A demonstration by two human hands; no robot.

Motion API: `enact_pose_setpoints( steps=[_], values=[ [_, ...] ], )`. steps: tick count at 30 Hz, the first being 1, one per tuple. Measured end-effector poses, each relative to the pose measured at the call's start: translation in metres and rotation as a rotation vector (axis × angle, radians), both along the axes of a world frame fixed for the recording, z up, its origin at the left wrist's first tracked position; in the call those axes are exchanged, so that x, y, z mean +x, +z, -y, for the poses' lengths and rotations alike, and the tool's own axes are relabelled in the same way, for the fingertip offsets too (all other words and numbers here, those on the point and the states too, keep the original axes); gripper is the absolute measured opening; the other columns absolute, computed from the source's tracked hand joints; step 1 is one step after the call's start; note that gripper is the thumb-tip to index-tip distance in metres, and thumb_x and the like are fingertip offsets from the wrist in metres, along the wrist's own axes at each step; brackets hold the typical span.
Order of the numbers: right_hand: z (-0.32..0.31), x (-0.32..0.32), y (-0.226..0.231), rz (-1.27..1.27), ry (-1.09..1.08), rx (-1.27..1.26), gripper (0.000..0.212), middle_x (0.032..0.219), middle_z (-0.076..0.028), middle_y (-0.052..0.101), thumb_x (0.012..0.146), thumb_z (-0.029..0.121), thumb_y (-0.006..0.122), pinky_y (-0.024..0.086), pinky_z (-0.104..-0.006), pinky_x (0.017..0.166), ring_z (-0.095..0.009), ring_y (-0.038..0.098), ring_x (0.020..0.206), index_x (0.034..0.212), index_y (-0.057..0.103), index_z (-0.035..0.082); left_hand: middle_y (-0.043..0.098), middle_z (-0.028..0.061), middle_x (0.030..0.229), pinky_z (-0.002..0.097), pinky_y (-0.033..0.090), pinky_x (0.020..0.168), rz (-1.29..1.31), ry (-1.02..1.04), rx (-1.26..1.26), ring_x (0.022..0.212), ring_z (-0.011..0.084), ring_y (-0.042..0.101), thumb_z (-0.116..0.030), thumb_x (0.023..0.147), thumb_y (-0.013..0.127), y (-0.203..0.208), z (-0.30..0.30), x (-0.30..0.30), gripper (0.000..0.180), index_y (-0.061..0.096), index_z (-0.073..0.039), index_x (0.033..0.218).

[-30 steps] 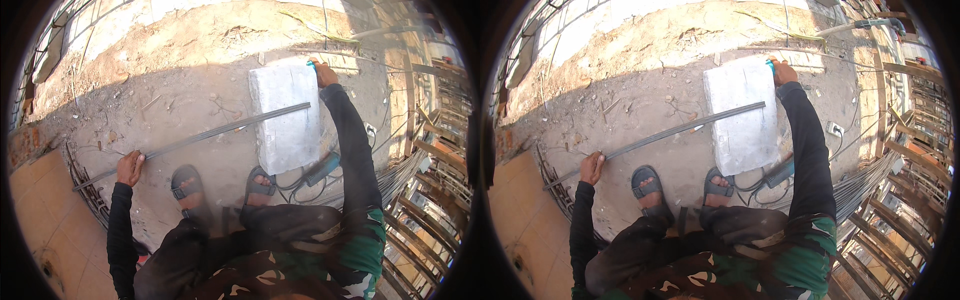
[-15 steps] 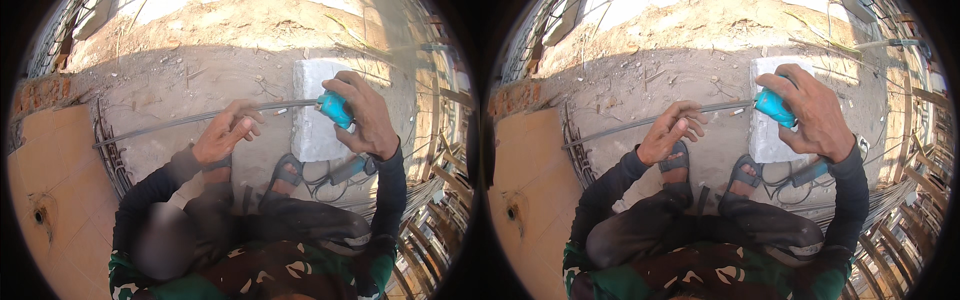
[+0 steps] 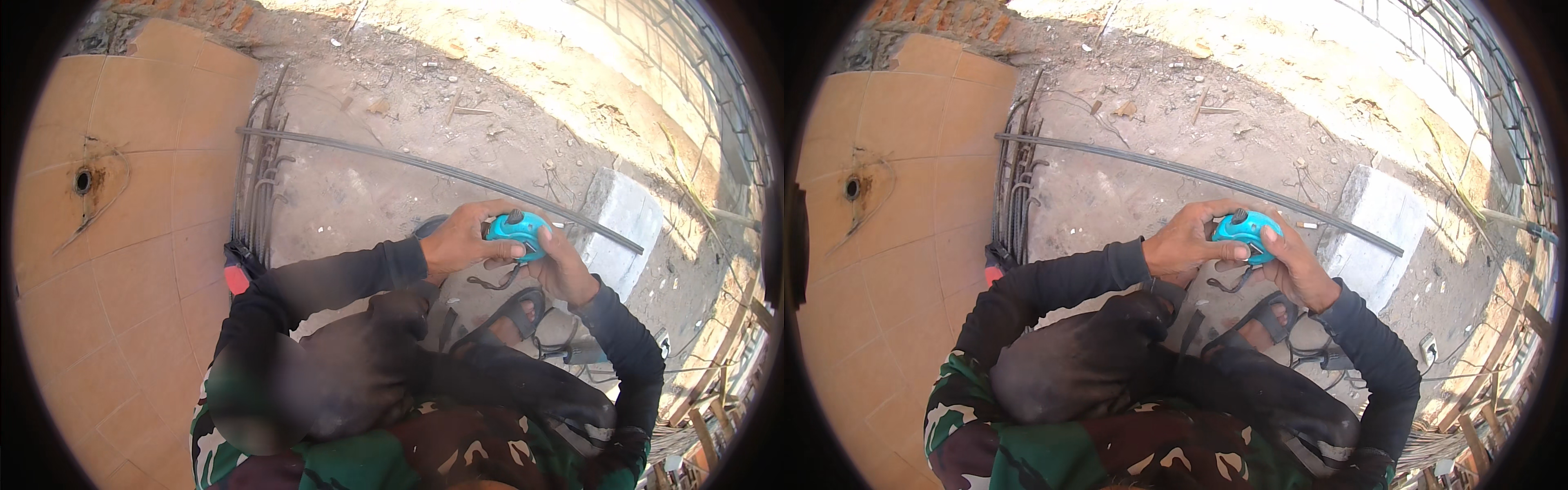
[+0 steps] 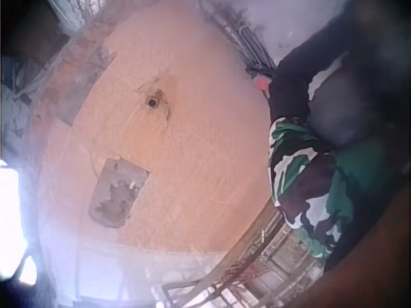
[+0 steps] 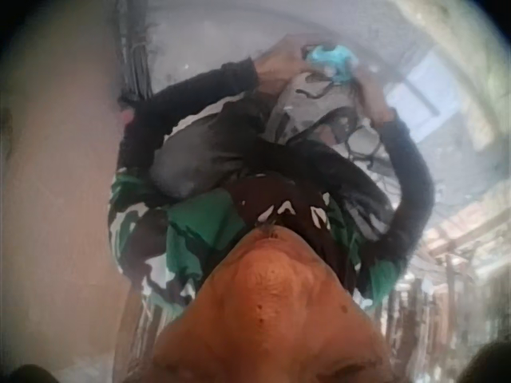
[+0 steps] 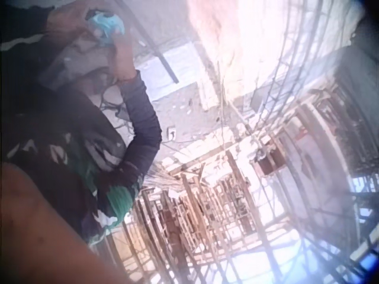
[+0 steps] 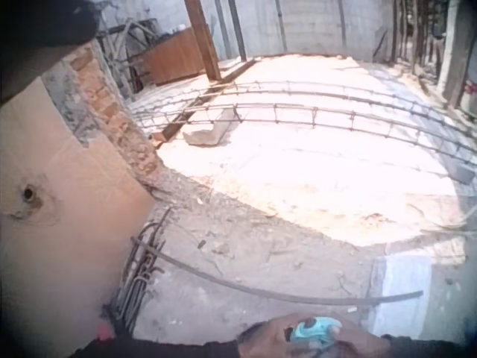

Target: The person measures a metal rod using a tape measure and cuts it with an angle grinder.

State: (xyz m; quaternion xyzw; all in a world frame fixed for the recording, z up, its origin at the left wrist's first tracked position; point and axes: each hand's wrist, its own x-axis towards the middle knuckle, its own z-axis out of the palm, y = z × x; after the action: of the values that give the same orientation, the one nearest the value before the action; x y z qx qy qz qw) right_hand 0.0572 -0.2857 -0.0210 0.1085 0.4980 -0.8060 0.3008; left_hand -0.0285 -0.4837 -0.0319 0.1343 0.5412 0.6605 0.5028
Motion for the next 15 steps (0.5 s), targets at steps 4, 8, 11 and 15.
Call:
enact_pose_setpoints(
  steps=[4, 8, 11, 15],
  values=[
    [-0.003, 0.0, -0.009, 0.062, -0.057, -0.182, 0.068, 0.126, -0.014, 0.053, 0.097, 0.051, 0.048, 0.053, -0.0317, 0.084, -0.024, 0.06, 0.111, 0.141, 0.035, 0.001, 0.062, 0.0056, 0.109, 0.0276, 0.05, 0.077, -0.356, -0.012, -0.199, 0.092, 0.0124, 0.058, -0.021, 0.074, 0.084, -0.004, -0.002, -0.01, 0.052, 0.062, -0.004, 0.117],
    [-0.016, -0.002, -0.005, -0.001, -0.022, 0.039, 0.056, 0.108, -0.011, 0.062, 0.094, 0.041, 0.06, 0.053, -0.0281, 0.075, -0.019, 0.063, 0.097, 0.131, 0.051, -0.001, 0.056, 0.0043, 0.113, 0.0294, 0.052, 0.079, -0.652, -0.082, -0.203, 0.097, 0.0156, 0.059, -0.014, 0.073, 0.084, -0.007, -0.01, -0.015, 0.05, 0.062, -0.005, 0.117],
    [-0.019, 0.003, -0.002, -0.091, -0.055, 0.219, 0.048, 0.096, -0.007, 0.064, 0.091, 0.038, 0.065, 0.052, -0.0276, 0.072, -0.015, 0.061, 0.09, 0.118, 0.061, -0.002, 0.055, 0.0048, 0.116, 0.03, 0.053, 0.08, -0.306, -0.015, -0.071, 0.1, 0.0156, 0.058, -0.013, 0.076, 0.081, -0.008, -0.018, -0.012, 0.048, 0.061, -0.005, 0.119],
    [-0.021, 0.012, -0.003, -0.098, -0.069, 0.329, 0.048, 0.091, -0.006, 0.061, 0.095, 0.043, 0.057, 0.05, -0.027, 0.068, -0.014, 0.06, 0.081, 0.116, 0.061, 0.0, 0.062, 0.0086, 0.11, 0.0314, 0.053, 0.076, -0.388, -0.081, -0.119, 0.094, 0.0175, 0.062, -0.018, 0.079, 0.079, -0.007, -0.023, -0.016, 0.042, 0.065, -0.003, 0.115]
  ],
)
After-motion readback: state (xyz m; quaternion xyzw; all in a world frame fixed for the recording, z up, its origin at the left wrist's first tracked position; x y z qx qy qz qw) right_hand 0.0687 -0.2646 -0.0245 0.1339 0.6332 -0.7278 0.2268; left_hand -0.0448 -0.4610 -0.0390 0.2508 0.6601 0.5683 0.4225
